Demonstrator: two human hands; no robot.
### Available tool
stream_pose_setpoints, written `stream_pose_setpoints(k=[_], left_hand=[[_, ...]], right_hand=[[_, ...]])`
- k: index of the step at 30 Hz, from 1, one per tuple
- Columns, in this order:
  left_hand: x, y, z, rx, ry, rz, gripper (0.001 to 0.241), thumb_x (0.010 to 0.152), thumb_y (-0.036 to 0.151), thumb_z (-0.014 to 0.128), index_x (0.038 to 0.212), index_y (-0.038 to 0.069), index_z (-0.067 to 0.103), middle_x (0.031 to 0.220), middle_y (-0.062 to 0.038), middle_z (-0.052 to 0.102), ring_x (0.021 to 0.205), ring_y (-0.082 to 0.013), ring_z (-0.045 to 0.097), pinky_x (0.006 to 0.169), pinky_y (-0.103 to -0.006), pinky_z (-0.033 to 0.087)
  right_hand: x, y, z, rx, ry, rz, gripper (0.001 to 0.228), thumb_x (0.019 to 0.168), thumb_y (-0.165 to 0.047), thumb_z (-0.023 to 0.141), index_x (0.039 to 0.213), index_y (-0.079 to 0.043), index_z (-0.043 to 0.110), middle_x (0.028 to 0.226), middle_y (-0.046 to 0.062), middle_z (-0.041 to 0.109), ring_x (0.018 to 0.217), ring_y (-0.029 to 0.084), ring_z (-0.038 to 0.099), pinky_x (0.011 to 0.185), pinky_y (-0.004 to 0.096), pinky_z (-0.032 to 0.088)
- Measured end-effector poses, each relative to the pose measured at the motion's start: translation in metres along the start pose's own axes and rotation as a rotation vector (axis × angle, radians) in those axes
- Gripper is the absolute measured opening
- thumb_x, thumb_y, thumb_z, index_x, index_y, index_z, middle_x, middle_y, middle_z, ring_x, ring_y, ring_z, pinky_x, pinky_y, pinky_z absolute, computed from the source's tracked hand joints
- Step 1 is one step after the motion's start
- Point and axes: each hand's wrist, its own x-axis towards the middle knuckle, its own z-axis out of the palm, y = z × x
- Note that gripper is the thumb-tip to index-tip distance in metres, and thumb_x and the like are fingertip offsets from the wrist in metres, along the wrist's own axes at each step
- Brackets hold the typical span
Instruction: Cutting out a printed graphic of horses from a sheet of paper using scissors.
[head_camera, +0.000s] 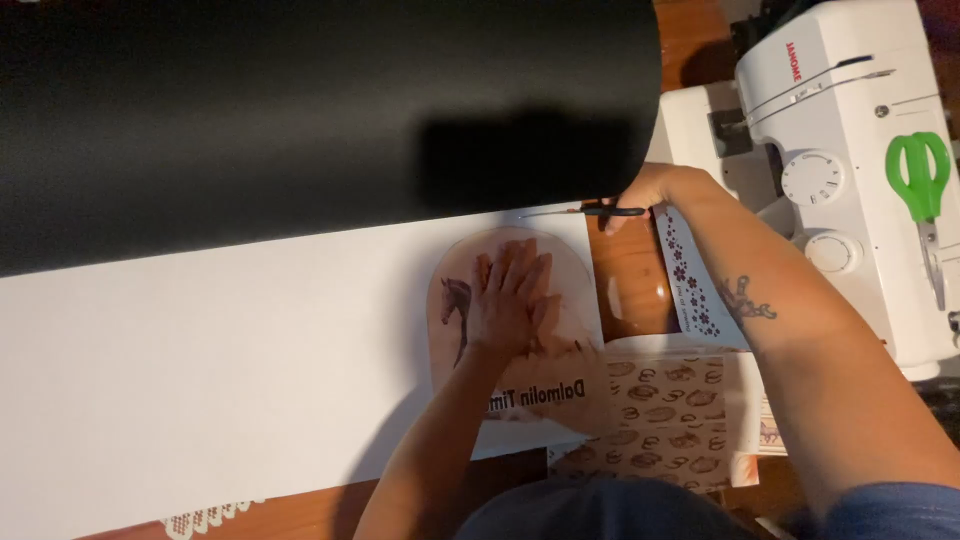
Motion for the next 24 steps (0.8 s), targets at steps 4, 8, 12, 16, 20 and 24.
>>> stream_pose_setpoints(k=[4,8,12,16,20,24], left_hand=[[-0.001,0.002,-0.002,0.011,-0.003,-0.003,0.067,0.099,0.049,0.051,0.160,0.024,0.038,0.162,-0.009,0.040,0.154,-0.0363,0.030,0.124,-0.0662,0.016],[0.000,0.003,-0.008,0.015,-0.002,-0.011,0.066,0.100,0.047,0.054,0.160,0.026,0.037,0.163,-0.009,0.038,0.154,-0.0360,0.029,0.123,-0.0667,0.017],[0.002,0.004,-0.015,-0.017,-0.079,-0.026,0.068,0.101,0.047,0.054,0.162,0.025,0.032,0.164,-0.011,0.036,0.154,-0.0372,0.028,0.124,-0.0664,0.016],[0.000,0.001,-0.007,0.023,-0.138,-0.038,0.069,0.101,0.050,0.048,0.163,0.027,0.027,0.168,-0.007,0.030,0.157,-0.0347,0.022,0.127,-0.0643,0.010],[-0.002,0.002,0.000,-0.035,-0.011,-0.020,0.068,0.101,0.047,0.052,0.162,0.025,0.031,0.166,-0.011,0.033,0.154,-0.0381,0.030,0.123,-0.0673,0.016],[-0.001,0.002,-0.003,-0.004,0.016,-0.008,0.066,0.102,0.047,0.050,0.162,0.025,0.032,0.167,-0.009,0.033,0.154,-0.0358,0.029,0.123,-0.0671,0.015]], right_hand=[[0.004,-0.003,0.003,-0.049,-0.020,-0.024,0.043,0.068,-0.026,0.093,0.098,-0.001,0.075,0.059,0.011,0.068,0.043,0.022,0.062,0.056,0.035,0.050],[0.004,-0.013,0.000,-0.054,-0.035,-0.019,0.048,0.070,-0.025,0.091,0.104,0.002,0.072,0.061,0.012,0.065,0.048,0.022,0.063,0.061,0.034,0.049],[0.020,-0.016,-0.005,-0.143,-0.071,-0.044,0.058,0.067,-0.044,0.096,0.104,-0.003,0.076,0.060,0.010,0.067,0.054,0.023,0.066,0.066,0.035,0.052],[0.026,-0.006,-0.001,-0.227,-0.077,-0.015,0.048,0.068,-0.050,0.093,0.089,-0.010,0.077,0.055,0.008,0.065,0.056,0.023,0.062,0.068,0.036,0.050],[0.022,-0.012,0.006,-0.204,-0.067,-0.014,0.050,0.067,-0.048,0.094,0.093,-0.009,0.077,0.058,0.009,0.067,0.056,0.022,0.064,0.070,0.037,0.052],[0.011,-0.017,0.004,-0.172,-0.050,-0.008,0.053,0.065,-0.047,0.095,0.096,-0.008,0.076,0.061,0.009,0.069,0.056,0.022,0.066,0.071,0.038,0.053]])
